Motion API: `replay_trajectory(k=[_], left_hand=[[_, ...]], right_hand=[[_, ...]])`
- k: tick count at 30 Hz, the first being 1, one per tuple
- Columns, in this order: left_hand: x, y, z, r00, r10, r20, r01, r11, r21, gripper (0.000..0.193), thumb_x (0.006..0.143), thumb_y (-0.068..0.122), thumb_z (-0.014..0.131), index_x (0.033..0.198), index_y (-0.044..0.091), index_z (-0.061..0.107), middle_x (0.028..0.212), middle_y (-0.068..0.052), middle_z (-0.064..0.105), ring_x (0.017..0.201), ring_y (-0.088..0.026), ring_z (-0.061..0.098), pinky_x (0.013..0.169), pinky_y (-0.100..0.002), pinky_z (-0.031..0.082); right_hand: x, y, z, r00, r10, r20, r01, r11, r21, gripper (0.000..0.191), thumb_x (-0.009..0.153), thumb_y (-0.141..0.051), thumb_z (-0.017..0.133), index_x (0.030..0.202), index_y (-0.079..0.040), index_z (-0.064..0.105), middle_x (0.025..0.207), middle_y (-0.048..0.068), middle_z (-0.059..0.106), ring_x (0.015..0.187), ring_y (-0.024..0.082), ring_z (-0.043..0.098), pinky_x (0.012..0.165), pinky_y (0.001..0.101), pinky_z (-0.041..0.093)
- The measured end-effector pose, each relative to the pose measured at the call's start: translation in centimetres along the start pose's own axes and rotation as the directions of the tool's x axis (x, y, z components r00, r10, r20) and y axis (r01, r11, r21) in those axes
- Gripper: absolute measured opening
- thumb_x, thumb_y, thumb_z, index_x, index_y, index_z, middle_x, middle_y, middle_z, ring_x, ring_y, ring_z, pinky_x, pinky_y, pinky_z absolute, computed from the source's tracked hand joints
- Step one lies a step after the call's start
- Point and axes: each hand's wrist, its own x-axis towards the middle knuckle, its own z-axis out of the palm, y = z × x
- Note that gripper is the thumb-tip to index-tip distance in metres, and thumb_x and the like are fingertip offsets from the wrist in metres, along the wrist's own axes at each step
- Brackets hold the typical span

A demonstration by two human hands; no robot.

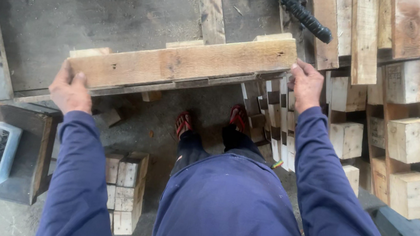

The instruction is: The person assembles small wooden blocks into a larger rectangular unit using a hammer and nails. They position the blocks on a workbench, drive nails into the wood to secure them, and then stack the completed units on the floor.

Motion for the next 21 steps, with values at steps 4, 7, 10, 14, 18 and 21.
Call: replay_trajectory(k=[4, 7, 10, 14, 18, 21], left_hand=[[-0.4, -1.5, 0.5, 0.996, 0.081, 0.027, -0.082, 0.996, 0.025, 0.049, 0.1, 0.003, 0.062, 0.148, -0.001, 0.05, 0.151, -0.018, 0.056, 0.138, -0.028, 0.058, 0.117, -0.034, 0.046], [-1.1, 0.0, 1.9, 0.992, 0.105, -0.065, -0.065, 0.89, 0.451, 0.066, 0.095, 0.011, 0.071, 0.152, -0.002, 0.038, 0.157, -0.023, 0.04, 0.141, -0.038, 0.042, 0.117, -0.044, 0.03], [-3.6, 4.1, 8.0, 0.94, 0.328, 0.095, -0.333, 0.821, 0.463, 0.078, 0.09, 0.017, 0.074, 0.154, -0.001, 0.034, 0.159, -0.022, 0.036, 0.147, -0.039, 0.035, 0.124, -0.049, 0.025], [-13.0, 9.7, 18.9, 0.584, 0.58, 0.568, -0.81, 0.459, 0.365, 0.066, 0.084, 0.029, 0.081, 0.14, 0.009, 0.053, 0.151, -0.026, 0.045, 0.142, -0.043, 0.037, 0.114, -0.059, 0.029], [-19.4, 14.7, 29.3, 0.432, 0.525, 0.733, -0.864, 0.474, 0.169, 0.081, 0.074, 0.031, 0.085, 0.142, 0.006, 0.049, 0.149, -0.023, 0.048, 0.139, -0.041, 0.04, 0.114, -0.06, 0.032], [-20.9, 16.0, 34.1, 0.419, 0.441, 0.794, -0.865, 0.46, 0.201, 0.089, 0.071, 0.03, 0.088, 0.144, 0.001, 0.046, 0.144, -0.022, 0.051, 0.135, -0.04, 0.044, 0.113, -0.057, 0.037]], right_hand=[[0.2, 1.0, 0.0, 0.997, 0.046, 0.063, -0.055, 0.987, 0.149, 0.033, 0.097, -0.017, 0.069, 0.128, -0.008, 0.069, 0.094, -0.003, 0.071, 0.075, 0.01, 0.068, 0.065, 0.0271, 0.057], [0.4, 1.6, -0.5, 0.994, 0.029, 0.104, -0.042, 0.992, 0.123, 0.034, 0.098, -0.017, 0.069, 0.131, -0.008, 0.069, 0.098, -0.002, 0.072, 0.082, 0.01, 0.068, 0.068, 0.0258, 0.055], [0.8, 2.3, -1.6, 0.986, -0.014, 0.167, 0.004, 0.998, 0.061, 0.048, 0.093, -0.012, 0.071, 0.141, -0.008, 0.063, 0.107, 0.001, 0.069, 0.088, 0.01, 0.066, 0.073, 0.0246, 0.056], [1.7, 2.1, -3.2, 0.915, -0.19, 0.357, 0.202, 0.979, 0.003, 0.084, 0.082, 0.0, 0.074, 0.157, -0.01, 0.04, 0.129, 0.004, 0.053, 0.099, 0.011, 0.066, 0.083, 0.0255, 0.058], [4.9, 0.7, -4.1, 0.855, -0.16, 0.494, 0.39, 0.826, -0.407, 0.106, 0.074, -0.005, 0.083, 0.164, -0.014, 0.027, 0.141, 0.018, 0.055, 0.1, 0.028, 0.063, 0.089, 0.0379, 0.056], [8.0, -0.3, -3.8, 0.733, -0.166, 0.659, 0.59, 0.637, -0.496, 0.127, 0.068, -0.023, 0.097, 0.163, -0.016, 0.013, 0.14, 0.026, 0.057, 0.116, 0.038, 0.063, 0.101, 0.0466, 0.05]])
